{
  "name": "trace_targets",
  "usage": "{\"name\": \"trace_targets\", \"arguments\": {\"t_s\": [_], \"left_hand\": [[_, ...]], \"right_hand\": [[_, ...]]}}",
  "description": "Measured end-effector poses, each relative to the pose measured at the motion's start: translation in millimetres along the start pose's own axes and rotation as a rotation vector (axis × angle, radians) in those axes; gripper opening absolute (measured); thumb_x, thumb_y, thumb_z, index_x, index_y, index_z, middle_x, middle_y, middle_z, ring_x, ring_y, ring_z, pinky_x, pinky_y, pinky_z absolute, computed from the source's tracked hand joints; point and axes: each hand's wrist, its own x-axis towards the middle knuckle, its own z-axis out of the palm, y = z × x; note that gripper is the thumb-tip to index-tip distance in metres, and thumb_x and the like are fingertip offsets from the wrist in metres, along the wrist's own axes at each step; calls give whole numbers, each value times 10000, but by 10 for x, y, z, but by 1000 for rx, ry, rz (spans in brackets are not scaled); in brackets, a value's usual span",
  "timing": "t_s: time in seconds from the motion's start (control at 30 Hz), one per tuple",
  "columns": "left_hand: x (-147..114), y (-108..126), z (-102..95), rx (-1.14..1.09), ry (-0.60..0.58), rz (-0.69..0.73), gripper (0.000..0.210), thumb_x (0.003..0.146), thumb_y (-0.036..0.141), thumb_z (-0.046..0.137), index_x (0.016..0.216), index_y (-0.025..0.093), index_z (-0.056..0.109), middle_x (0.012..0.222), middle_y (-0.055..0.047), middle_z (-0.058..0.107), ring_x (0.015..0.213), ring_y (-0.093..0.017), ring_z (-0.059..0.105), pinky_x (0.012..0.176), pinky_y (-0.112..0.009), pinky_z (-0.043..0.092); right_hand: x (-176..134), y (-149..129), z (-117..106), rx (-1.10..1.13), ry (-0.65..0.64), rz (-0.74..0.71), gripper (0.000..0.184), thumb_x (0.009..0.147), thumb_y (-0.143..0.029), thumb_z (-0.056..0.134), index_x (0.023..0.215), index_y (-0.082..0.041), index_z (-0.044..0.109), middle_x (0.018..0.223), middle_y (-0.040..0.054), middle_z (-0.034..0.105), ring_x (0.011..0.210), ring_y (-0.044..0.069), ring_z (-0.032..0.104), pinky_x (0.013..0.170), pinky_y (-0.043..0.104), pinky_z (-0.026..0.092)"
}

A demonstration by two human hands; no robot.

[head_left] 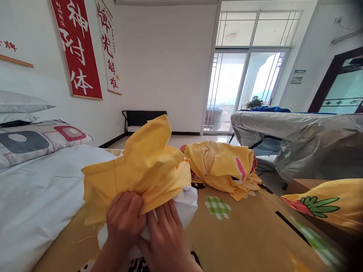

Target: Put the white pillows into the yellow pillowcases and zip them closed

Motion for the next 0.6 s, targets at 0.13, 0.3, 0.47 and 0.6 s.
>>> {"name": "trace_targets", "arguments": {"t_s": [0.13,0.3,0.47,0.6], "left_hand": [[3,-387,-32,171,50,-204,243,613,-14,439,626,218,367,591,29,385,581,-148,385,586,-266,318],[15,-518,-222,188,62,-409,219,667,8,447,620,207,369,592,31,365,589,-132,358,567,-250,287],[9,-273,-309,65,91,-293,217,663,1,449,631,207,390,571,41,354,543,-113,354,542,-233,308],[-7,67,-361,-12,38,-130,246,742,0,485,633,211,420,557,23,425,544,-126,431,553,-245,361]], "right_hand": [[-2,-189,69,-59,234,-106,282,864,-238,479,1071,-181,662,1221,80,648,1215,223,524,1012,362,428],[-209,-431,531,-71,473,-25,237,882,-187,506,985,-285,696,1034,5,722,1061,170,617,1006,361,415],[-384,-329,805,-154,296,-102,244,888,-378,541,1113,-409,630,1092,-10,696,999,181,626,916,351,425],[-388,-185,799,-114,268,-20,168,911,-353,501,942,-333,665,833,-7,716,799,174,630,781,321,435]]}}
